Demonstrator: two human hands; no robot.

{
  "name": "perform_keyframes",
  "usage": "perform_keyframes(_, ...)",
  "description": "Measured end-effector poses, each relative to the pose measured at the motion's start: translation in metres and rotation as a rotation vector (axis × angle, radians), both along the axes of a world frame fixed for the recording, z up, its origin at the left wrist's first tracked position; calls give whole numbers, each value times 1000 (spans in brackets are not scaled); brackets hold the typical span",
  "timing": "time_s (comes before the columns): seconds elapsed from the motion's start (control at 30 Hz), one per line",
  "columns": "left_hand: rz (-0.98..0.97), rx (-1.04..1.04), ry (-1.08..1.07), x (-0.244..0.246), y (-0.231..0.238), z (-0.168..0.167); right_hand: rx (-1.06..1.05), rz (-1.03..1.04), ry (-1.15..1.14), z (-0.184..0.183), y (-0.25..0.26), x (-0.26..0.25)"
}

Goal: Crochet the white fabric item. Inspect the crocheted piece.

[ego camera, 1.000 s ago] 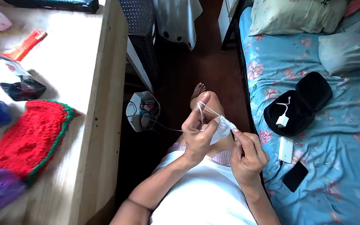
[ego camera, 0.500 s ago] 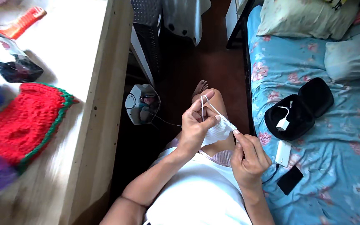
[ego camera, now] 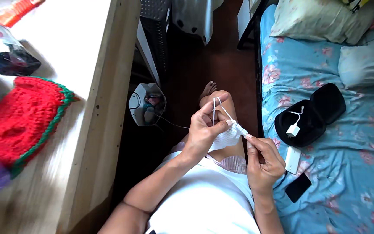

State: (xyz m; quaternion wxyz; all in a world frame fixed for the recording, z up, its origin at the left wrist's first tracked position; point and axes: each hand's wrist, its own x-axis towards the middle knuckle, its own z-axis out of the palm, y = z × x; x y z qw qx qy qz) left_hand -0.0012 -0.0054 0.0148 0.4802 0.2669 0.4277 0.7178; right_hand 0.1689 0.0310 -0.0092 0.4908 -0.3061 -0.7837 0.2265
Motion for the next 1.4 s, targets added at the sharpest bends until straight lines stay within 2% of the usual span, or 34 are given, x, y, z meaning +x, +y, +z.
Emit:
perform_keyframes(0.1,-16,-11,-43,1,-1,2,-94,49,84,-1,1,0)
perform_keyframes(0.3,-82,-35,-183,3,0,4,-587,340,333,-1,6,-3)
perform_keyframes(0.43,-96,-37,-183,7,-1,-2,-651,418,301,0,13,-8)
perform_keyframes(0.53,-133,-80,-131,-4,-3,-11,-758,469,362,2,17,-5)
perform_keyframes(0.67,-379,-14,-101,-45,-8,-33,-884,502,445,5,22,5)
perform_keyframes(0.73,-441,116,-159,-57,-10,-40,-915,515,448,4,22,7)
perform_keyframes(0.83,-421,280,-236,-48,-6,-34,-920,497,412,3,18,4)
perform_keyframes(0.93,-343,169,-52,-24,-1,-12,-841,425,346,2,14,1)
perform_keyframes(1.03,-219,126,117,-8,6,-7,-684,316,259,3,10,1)
perform_keyframes(1.13,-138,105,162,0,9,-8,-534,216,174,3,6,-1)
perform_keyframes(1.2,-104,74,162,2,9,-9,-508,167,182,3,4,-3)
perform_keyframes(1.3,-103,54,105,4,9,-9,-593,170,282,4,4,-4)
perform_keyframes(1.4,-98,36,30,8,11,-9,-824,227,482,4,4,-6)
